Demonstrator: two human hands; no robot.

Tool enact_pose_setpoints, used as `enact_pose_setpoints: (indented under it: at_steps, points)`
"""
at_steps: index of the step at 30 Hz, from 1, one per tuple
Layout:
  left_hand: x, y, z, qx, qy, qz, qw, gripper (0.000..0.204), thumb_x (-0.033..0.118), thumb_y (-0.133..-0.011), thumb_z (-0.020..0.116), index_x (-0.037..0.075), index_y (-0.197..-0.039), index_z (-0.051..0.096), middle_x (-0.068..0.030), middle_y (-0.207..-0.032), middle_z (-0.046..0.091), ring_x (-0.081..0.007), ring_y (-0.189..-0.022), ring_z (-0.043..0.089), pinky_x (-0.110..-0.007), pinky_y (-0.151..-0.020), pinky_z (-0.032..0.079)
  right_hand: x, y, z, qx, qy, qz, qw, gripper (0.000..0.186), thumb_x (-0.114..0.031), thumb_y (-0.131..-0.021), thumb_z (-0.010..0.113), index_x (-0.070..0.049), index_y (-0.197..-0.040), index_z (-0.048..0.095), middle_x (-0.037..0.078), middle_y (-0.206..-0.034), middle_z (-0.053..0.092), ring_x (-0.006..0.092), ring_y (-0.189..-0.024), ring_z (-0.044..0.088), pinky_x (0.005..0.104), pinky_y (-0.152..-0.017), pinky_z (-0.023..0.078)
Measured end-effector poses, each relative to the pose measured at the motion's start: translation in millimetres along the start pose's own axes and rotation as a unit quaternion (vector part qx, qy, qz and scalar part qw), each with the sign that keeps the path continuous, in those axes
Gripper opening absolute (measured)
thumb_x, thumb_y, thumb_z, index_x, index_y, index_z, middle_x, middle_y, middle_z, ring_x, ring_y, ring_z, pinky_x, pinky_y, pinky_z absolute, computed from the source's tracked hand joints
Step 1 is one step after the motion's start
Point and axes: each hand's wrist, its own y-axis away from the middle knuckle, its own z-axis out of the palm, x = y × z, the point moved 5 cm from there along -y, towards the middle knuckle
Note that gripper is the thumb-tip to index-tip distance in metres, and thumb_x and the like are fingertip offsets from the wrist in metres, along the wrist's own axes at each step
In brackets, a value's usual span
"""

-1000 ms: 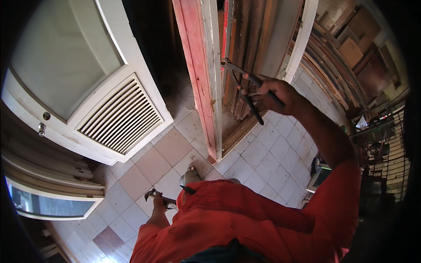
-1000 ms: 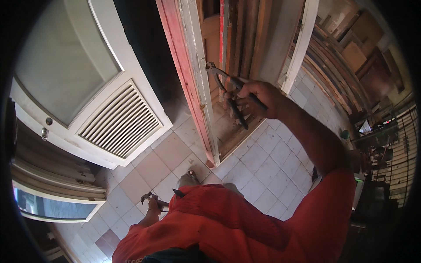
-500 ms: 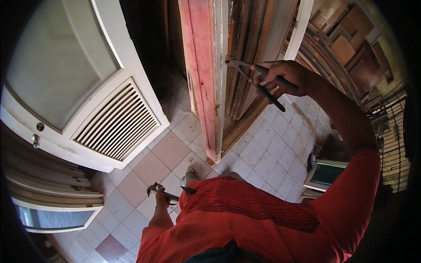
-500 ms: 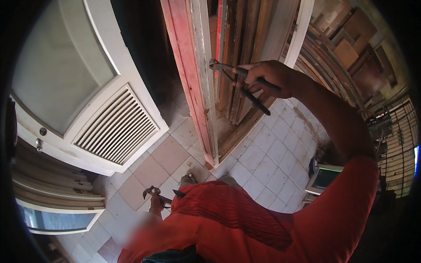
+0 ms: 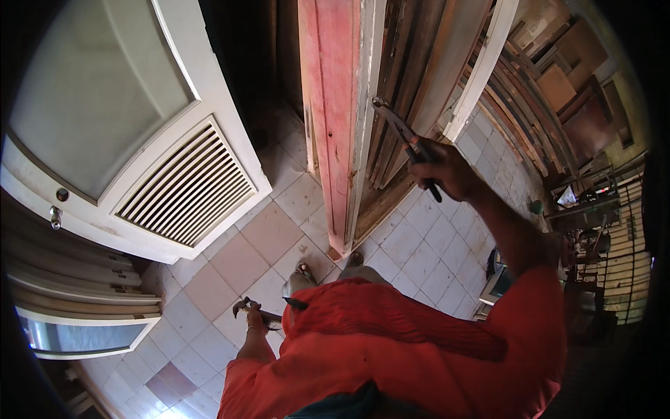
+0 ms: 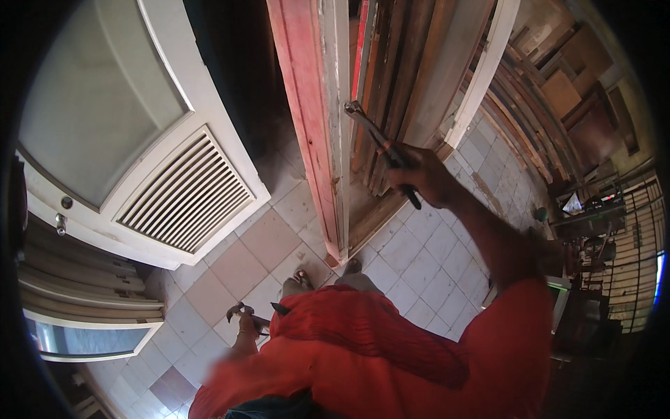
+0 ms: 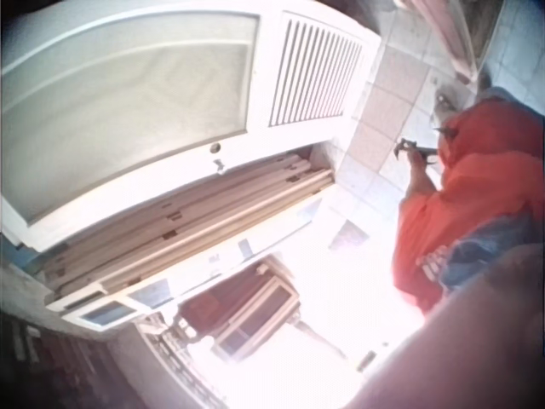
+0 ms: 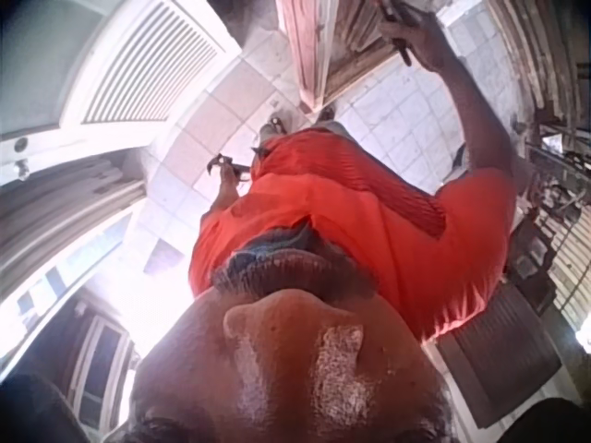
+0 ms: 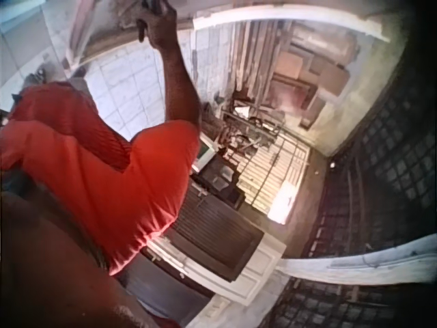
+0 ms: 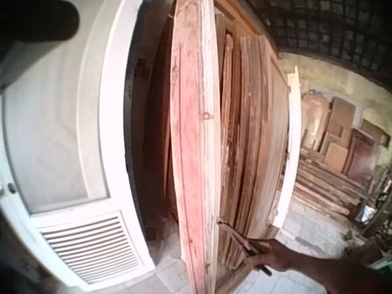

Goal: The person uses a hammer and a pair of pincers to remove nails or staples from a wooden door frame.

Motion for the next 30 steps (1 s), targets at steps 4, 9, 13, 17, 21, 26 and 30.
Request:
enact_pose_setpoints:
  at_steps: [4, 9, 13, 17, 21, 26, 30]
  points:
    - [10, -15, 4, -0.016, -0.049, 0.058, 0.997, 0.056, 0.031, -0.078, 0.070, 0.004, -0.124, 0.054, -0.0124, -0.111, 0.058, -0.0299, -0.099, 0.058, -0.046, -0.089, 0.050, 32, -2, 19, 0.052, -0.002, -0.056, 0.997, 0.053, -0.006, -0.088, 0.068, -0.004, -0.138, 0.051, 0.000, -0.085, 0.059, 0.0073, -0.069, 0.055, 0.0255, -0.062, 0.048]
    - [44, -18, 56, -0.038, -0.050, 0.070, 0.996, 0.053, 0.031, -0.077, 0.069, 0.005, -0.121, 0.054, -0.0110, -0.102, 0.056, -0.0262, -0.092, 0.055, -0.045, -0.079, 0.049, 78, -25, 44, 0.138, -0.002, -0.209, 0.968, 0.047, -0.008, -0.091, 0.066, -0.008, -0.137, 0.054, 0.001, -0.087, 0.060, 0.0069, -0.071, 0.057, 0.0250, -0.066, 0.049]
    - [86, -9, 102, -0.074, -0.029, 0.115, 0.990, 0.056, 0.032, -0.079, 0.070, 0.005, -0.124, 0.053, -0.0113, -0.108, 0.054, -0.0258, -0.096, 0.054, -0.044, -0.080, 0.049, 48, -24, 26, 0.087, 0.020, -0.140, 0.986, 0.046, -0.016, -0.097, 0.063, -0.010, -0.141, 0.050, 0.002, -0.094, 0.062, 0.0090, -0.075, 0.060, 0.0265, -0.067, 0.051]
    - [111, 32, 131, -0.116, -0.076, 0.149, 0.979, 0.055, 0.033, -0.078, 0.071, 0.008, -0.124, 0.054, -0.0106, -0.105, 0.054, -0.0256, -0.094, 0.054, -0.043, -0.078, 0.048, -20, 7, -4, 0.050, 0.181, 0.083, 0.979, 0.048, -0.021, -0.101, 0.059, -0.015, -0.147, 0.047, 0.004, -0.098, 0.063, 0.0118, -0.077, 0.066, 0.0275, -0.067, 0.056]
    - [107, 36, 120, -0.083, -0.094, 0.148, 0.981, 0.053, 0.033, -0.077, 0.072, 0.009, -0.121, 0.055, -0.0093, -0.100, 0.054, -0.0237, -0.089, 0.053, -0.043, -0.073, 0.047, -60, 1, 7, 0.022, 0.185, 0.135, 0.973, 0.048, -0.026, -0.102, 0.058, -0.011, -0.146, 0.046, 0.004, -0.079, 0.063, 0.0117, -0.062, 0.062, 0.0279, -0.056, 0.054]
    - [85, 15, 107, -0.081, -0.101, 0.105, 0.986, 0.051, 0.034, -0.079, 0.070, 0.004, -0.118, 0.055, -0.0094, -0.098, 0.054, -0.0240, -0.086, 0.054, -0.042, -0.072, 0.048, 89, -34, 14, 0.112, 0.022, -0.053, 0.992, 0.038, -0.025, -0.100, 0.060, -0.007, -0.133, 0.055, 0.003, -0.070, 0.058, 0.0104, -0.053, 0.055, 0.0283, -0.049, 0.047]
    - [69, 17, 83, -0.046, -0.065, 0.087, 0.993, 0.033, 0.037, -0.082, 0.069, 0.013, -0.096, 0.051, -0.0026, -0.072, 0.046, -0.0194, -0.064, 0.050, -0.036, -0.052, 0.041, 183, -21, 78, 0.286, -0.135, -0.086, 0.945, 0.032, -0.020, -0.099, 0.060, -0.005, -0.127, 0.057, 0.001, -0.073, 0.058, 0.0094, -0.055, 0.057, 0.0280, -0.051, 0.047]
